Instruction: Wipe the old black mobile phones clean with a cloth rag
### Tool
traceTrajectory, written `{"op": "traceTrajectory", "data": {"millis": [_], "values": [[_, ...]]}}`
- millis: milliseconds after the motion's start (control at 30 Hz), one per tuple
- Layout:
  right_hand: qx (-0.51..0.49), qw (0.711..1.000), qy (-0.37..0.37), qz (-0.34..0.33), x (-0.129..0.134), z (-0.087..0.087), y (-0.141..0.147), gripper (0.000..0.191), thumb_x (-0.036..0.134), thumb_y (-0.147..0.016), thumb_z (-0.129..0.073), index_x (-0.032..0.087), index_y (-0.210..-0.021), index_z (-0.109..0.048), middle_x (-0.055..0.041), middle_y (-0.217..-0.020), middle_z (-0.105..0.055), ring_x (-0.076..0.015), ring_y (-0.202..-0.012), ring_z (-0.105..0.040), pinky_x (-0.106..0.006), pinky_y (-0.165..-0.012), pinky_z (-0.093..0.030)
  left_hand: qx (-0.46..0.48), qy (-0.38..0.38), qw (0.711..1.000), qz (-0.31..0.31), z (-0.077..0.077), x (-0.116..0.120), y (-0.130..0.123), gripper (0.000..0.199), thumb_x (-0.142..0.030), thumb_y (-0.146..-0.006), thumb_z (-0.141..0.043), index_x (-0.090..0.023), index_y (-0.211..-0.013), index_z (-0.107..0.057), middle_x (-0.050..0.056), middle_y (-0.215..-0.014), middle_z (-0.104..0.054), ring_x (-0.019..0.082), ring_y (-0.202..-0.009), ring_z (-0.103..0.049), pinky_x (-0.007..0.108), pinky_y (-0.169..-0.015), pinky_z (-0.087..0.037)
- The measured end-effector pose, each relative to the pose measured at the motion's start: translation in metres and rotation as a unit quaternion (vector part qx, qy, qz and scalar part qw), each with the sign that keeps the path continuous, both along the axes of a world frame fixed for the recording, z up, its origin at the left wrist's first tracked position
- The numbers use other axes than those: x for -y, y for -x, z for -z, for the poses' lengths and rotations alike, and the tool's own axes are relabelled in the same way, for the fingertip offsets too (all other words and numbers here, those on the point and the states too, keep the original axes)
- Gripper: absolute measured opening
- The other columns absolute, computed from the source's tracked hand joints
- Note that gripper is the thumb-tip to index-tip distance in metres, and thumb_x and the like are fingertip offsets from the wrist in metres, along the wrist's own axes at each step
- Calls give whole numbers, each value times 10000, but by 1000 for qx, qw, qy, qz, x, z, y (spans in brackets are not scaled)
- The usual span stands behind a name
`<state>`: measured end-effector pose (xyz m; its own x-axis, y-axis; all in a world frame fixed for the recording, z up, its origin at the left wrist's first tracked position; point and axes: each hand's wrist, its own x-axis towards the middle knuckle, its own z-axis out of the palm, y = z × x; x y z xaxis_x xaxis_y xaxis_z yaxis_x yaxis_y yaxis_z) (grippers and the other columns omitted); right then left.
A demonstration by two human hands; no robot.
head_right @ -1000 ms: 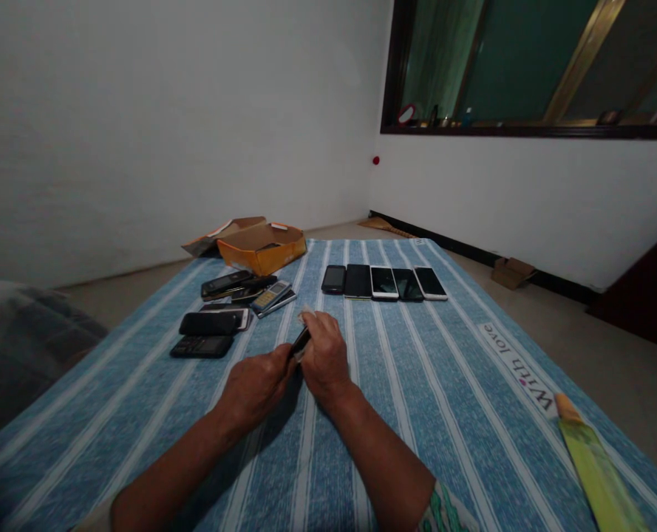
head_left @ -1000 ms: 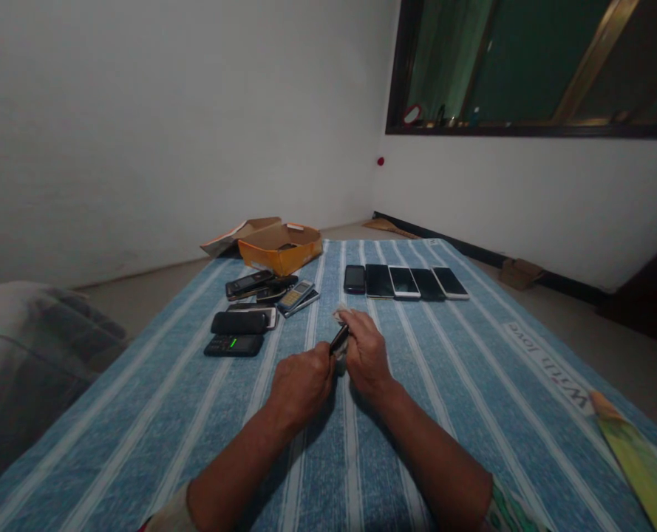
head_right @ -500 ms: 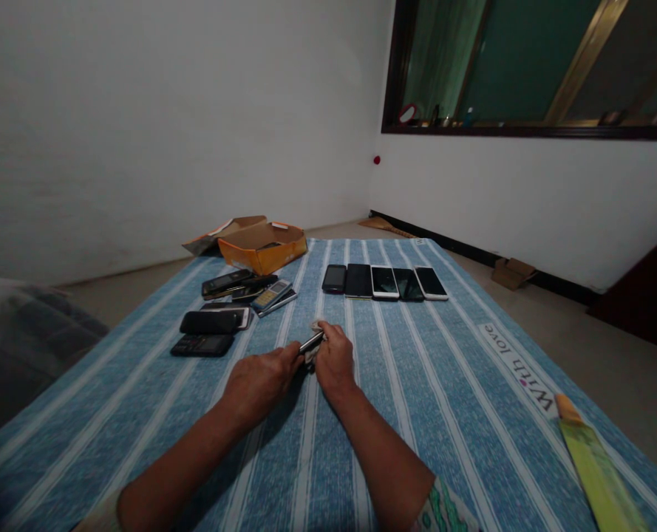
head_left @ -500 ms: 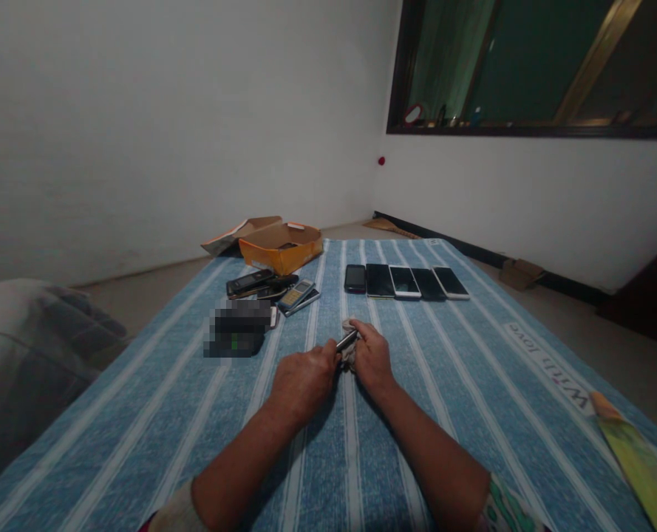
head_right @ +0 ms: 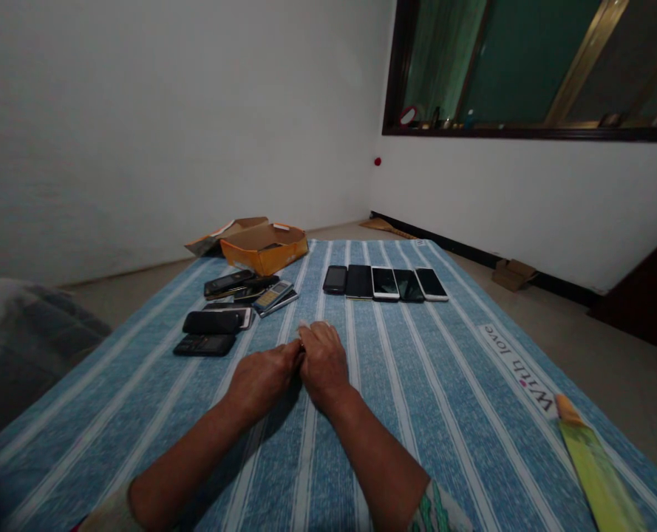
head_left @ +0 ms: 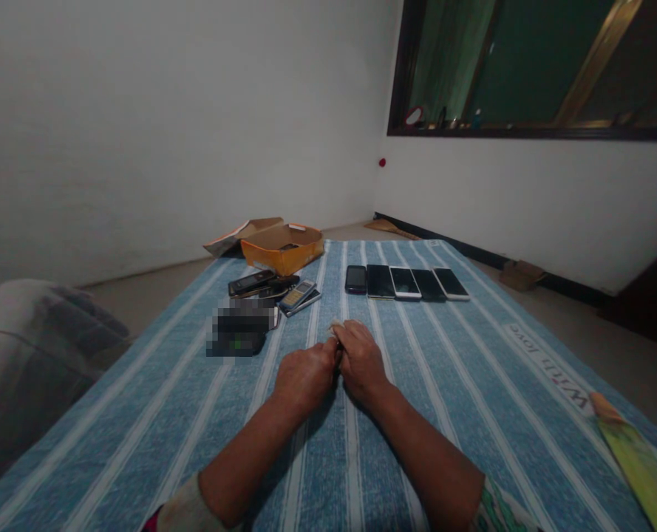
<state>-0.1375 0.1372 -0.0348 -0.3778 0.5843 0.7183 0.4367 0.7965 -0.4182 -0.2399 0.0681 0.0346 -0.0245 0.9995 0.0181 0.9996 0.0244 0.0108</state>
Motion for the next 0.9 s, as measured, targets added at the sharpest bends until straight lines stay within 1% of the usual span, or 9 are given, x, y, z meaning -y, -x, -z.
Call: {"op": "traceTrajectory", "data": {"millis": [100, 200, 267, 367, 467, 567, 667, 800, 900], "values": [[4, 1000, 7, 17, 0, 1, 0, 358, 74, -864, -420, 164, -1121, -652, -97, -953, -639, -229, -988, -562, -399, -924, -481, -1, -1, 1000, 4, -1, 0, 0, 357, -273, -984, -331, -161, -1193, -598, 172, -937, -732, 340, -835, -718, 406, -688, -521], [17, 999, -42, 18, 5, 1, 1, 328, 110, -888, -433, 143, -1137, -643, -120, -980, -641, -252, -1032, -545, -460, -1000, -432, -1, 1, 1000, 1, 0, 1, 0, 349, -174, -957, -340, -155, -1190, -598, 171, -989, -730, 326, -852, -721, 386, -694, -521], [28, 997, -64, 13, 7, 0, 2, 297, 131, -906, -430, 131, -1099, -656, -116, -935, -639, -248, -983, -549, -461, -1018, -417, 0, 4, 1000, 0, 0, 1, 0, 354, -137, -939, -350, -149, -1189, -599, 172, -1014, -728, 317, -862, -721, 376, -701, -521], [46, 998, -43, 19, 5, -2, 0, 271, 122, -902, -430, 149, -1009, -677, -84, -853, -623, -225, -880, -549, -406, -955, -457, 6, 0, 1000, 2, -1, 1, 0, 355, -195, -961, -351, -160, -1236, -573, 170, -993, -731, 320, -852, -721, 383, -695, -521], [56, 998, -12, 23, -1, -4, -2, 279, 88, -874, -435, 164, -976, -684, -77, -858, -623, -216, -887, -555, -350, -876, -485, 9, 1, 1000, -1, 0, 2, 1, 337, -271, -986, -346, -176, -1210, -578, 155, -957, -734, 328, -856, -718, 390, -691, -519], [41, 999, 7, 15, -6, -4, -5, 331, 45, -848, -409, 159, -987, -687, -83, -879, -636, -208, -907, -568, -319, -852, -499, 32, 5, 999, -4, 4, 5, 5, 278, -256, -983, -371, -185, -1147, -585, 126, -980, -731, 297, -877, -715, 357, -705, -512], [22, 999, 22, 20, -8, -1, -6, 396, 8, -823, -381, 150, -1041, -679, -94, -945, -656, -201, -956, -585, -315, -878, -503, 85, 0, 996, -4, 11, 10, 10, 243, -222, -981, -384, -189, -1145, -561, 109, -1034, -721, 253, -898, -708, 319, -726, -504], [36, 999, -21, 30, 0, 3, -3, 387, 29, -826, -410, 123, -1108, -657, -137, -1045, -660, -242, -1112, -555, -408, -1001, -453, 137, -5, 991, -6, 19, 13, 14, 236, -195, -979, -387, -156, -1161, -532, 130, -1084, -704, 253, -937, -698, 323, -768, -501], [43, 996, -77, 8, 13, 4, 3, 357, 76, -846, -442, 125, -1135, -645, -133, -1059, -666, -262, -1160, -536, -482, -1083, -375, 159, -15, 987, -4, 22, 13, 14, 257, -179, -988, -352, -146, -1189, -509, 136, -1116, -696, 256, -967, -696, 331, -804, -498]]}}
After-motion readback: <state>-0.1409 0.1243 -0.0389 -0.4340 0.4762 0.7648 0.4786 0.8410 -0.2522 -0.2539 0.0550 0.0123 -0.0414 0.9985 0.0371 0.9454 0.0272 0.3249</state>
